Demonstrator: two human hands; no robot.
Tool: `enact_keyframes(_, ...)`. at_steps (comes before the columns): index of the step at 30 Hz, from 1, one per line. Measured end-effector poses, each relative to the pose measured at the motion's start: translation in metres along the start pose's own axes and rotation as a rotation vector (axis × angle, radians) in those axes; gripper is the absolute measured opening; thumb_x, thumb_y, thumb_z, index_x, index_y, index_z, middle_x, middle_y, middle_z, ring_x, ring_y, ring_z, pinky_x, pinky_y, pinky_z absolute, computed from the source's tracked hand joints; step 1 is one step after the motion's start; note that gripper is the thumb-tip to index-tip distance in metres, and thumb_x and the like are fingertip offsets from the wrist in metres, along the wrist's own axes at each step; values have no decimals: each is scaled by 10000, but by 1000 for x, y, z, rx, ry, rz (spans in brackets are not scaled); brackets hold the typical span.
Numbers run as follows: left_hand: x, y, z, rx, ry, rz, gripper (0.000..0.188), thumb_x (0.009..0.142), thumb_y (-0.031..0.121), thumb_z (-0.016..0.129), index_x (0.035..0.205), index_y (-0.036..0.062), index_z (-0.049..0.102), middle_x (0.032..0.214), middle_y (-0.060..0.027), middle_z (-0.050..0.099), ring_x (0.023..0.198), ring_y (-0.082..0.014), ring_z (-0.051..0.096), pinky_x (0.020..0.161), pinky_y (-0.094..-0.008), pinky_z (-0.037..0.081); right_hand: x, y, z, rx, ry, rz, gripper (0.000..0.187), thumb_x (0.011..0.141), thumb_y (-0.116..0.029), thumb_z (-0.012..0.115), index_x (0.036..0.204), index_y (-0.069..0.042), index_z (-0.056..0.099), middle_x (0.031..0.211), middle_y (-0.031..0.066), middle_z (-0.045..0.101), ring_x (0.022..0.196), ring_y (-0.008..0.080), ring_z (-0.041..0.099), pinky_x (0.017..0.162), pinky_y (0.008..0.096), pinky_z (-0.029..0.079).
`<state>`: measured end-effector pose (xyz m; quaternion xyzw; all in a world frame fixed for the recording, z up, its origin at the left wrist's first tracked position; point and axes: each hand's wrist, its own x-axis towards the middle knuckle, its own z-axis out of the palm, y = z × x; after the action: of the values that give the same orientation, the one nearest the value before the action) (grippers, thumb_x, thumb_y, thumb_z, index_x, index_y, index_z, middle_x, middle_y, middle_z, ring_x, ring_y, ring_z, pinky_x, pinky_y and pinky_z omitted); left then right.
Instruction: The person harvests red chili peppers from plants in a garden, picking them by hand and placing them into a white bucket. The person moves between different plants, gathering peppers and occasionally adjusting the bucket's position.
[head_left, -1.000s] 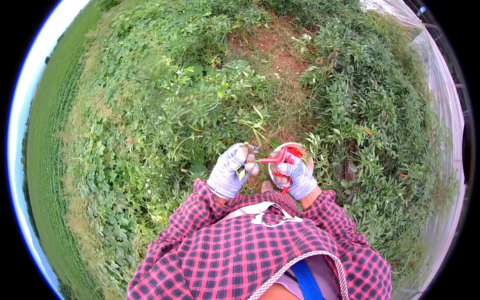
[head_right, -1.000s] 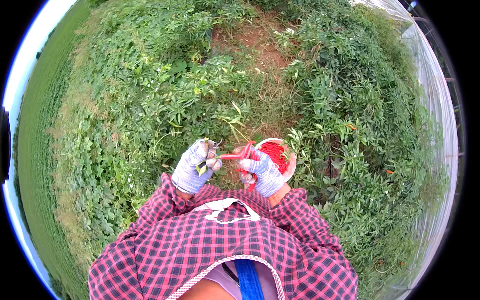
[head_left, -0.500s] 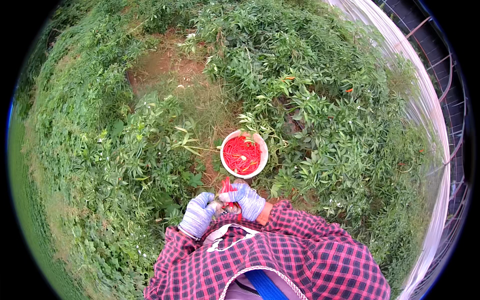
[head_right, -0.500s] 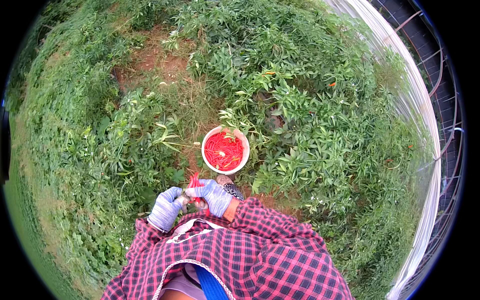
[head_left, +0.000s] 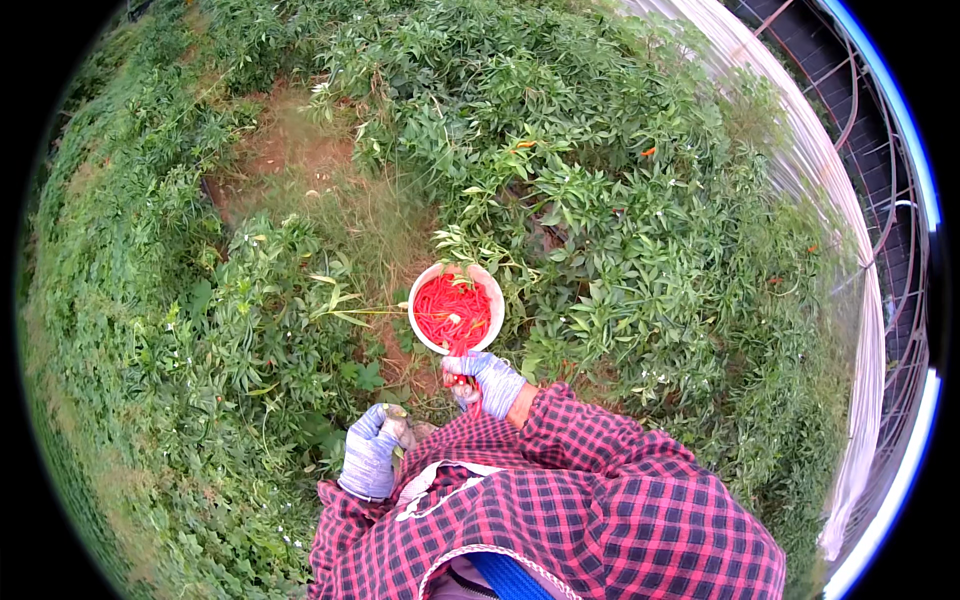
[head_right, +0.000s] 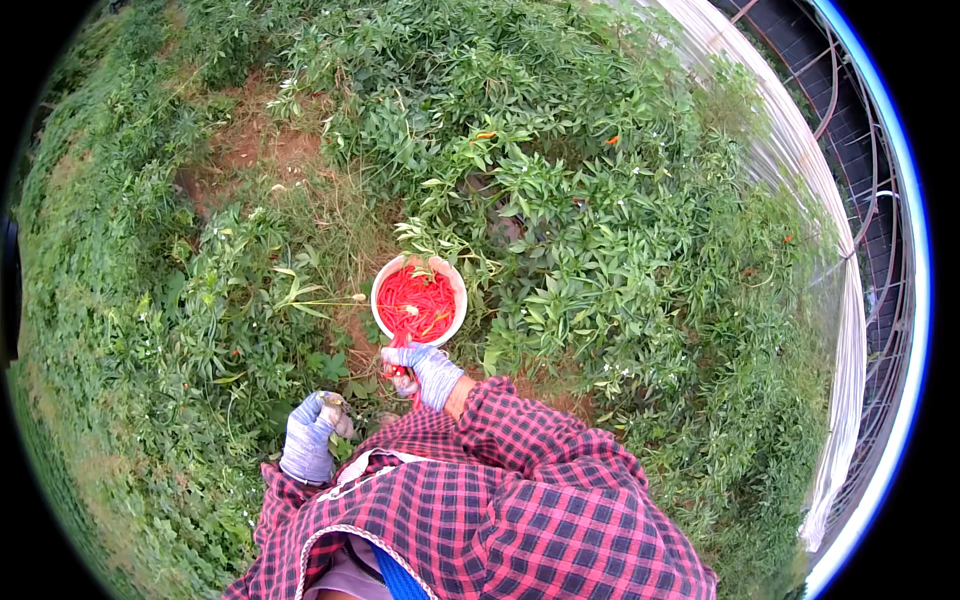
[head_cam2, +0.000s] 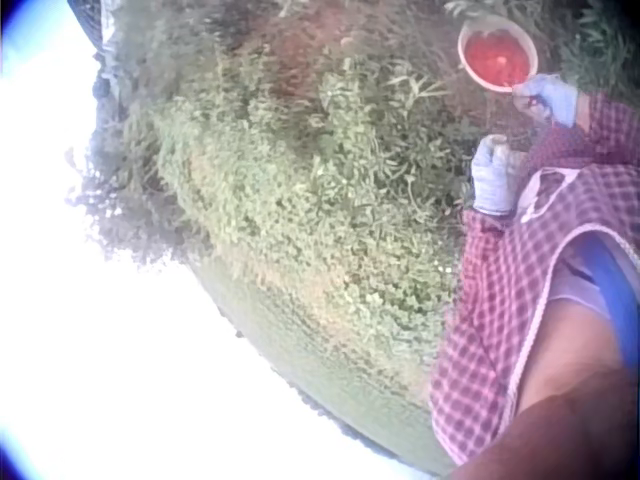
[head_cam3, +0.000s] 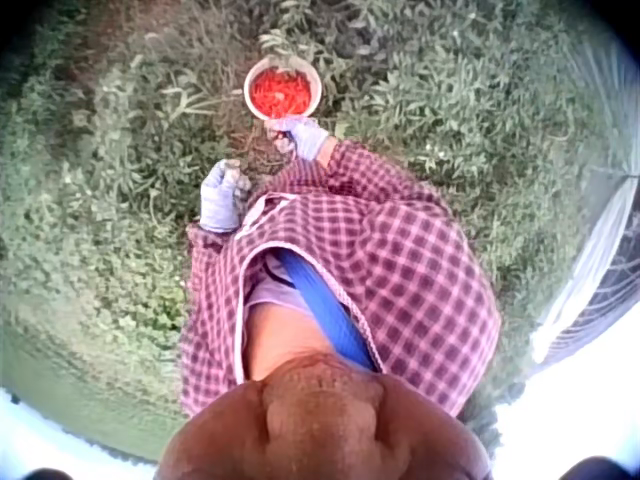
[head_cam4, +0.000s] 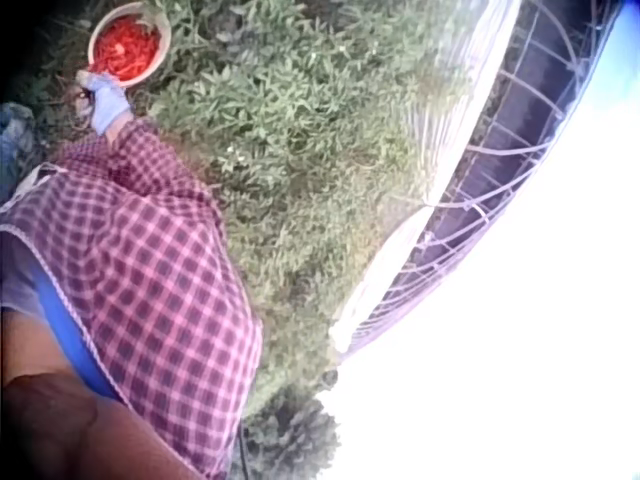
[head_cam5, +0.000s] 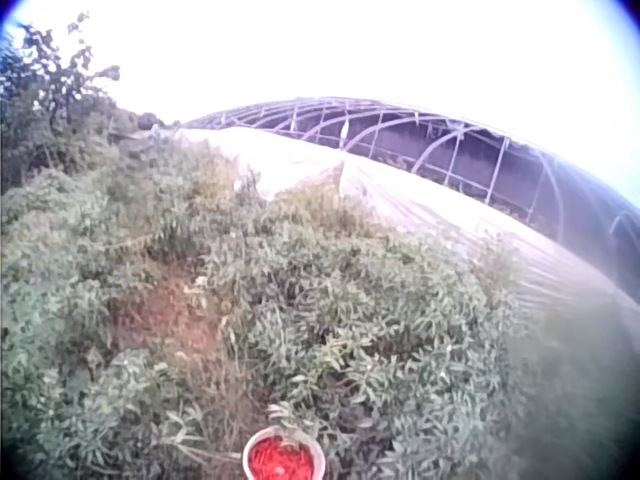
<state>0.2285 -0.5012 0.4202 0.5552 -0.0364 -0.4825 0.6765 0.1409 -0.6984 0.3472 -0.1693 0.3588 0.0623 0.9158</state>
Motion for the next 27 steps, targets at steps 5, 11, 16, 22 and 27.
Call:
enact_keyframes(5, -10, -43, -92, 128, 327, -45, 139, 859, 149, 535, 870, 12, 560, 600, -19, 512, 529, -118, 482, 527, -251, 416, 46, -27, -58, -133, 443, -41, 132, 803, -159, 610, 860, -54, 554, 683, 70, 552, 457, 142, 465, 354, 246, 355)
enact_keyframes(11, -46, -101, -148, 188, 601, -243, 89, 849, 105, 543, 864, 25, 578, 679, -4, 538, 553, -107, 493, 513, -247, 449, 60, -66, -112, 179, 649, -126, 589, 864, -290, 534, 1297, -3, 258, 1221, 232, 399, 1094, 342, 444, 911, 479, 404)
enact_keyframes(16, -69, -130, -158, 136, 639, -313, 73, 838, 81, 542, 843, 20, 582, 685, -18, 544, 536, -112, 493, 482, -256, 444, 41, -50, -145, 241, 548, -300, 362, 870, -202, 525, 1130, 32, 434, 1090, 232, 514, 1008, 352, 519, 877, 475, 451)
enact_keyframes(22, -72, -144, -173, 56, 650, -216, 71, 838, 63, 533, 838, 13, 584, 658, -28, 546, 530, -104, 497, 480, -253, 430, 5, -17, -167, -39, 610, -149, 178, 813, -89, 558, 965, -3, 524, 947, 199, 576, 883, 314, 561, 799, 447, 486)
enact_keyframes(27, -117, -164, -201, 141, 824, -297, 204, 805, 81, 582, 975, -31, 572, 746, -58, 599, 600, -120, 549, 534, -249, 461, 13, 14, -179, -492, 776, 178, 130, 857, -182, 515, 899, -71, 569, 756, 100, 616, 702, 265, 603, 643, 402, 507)
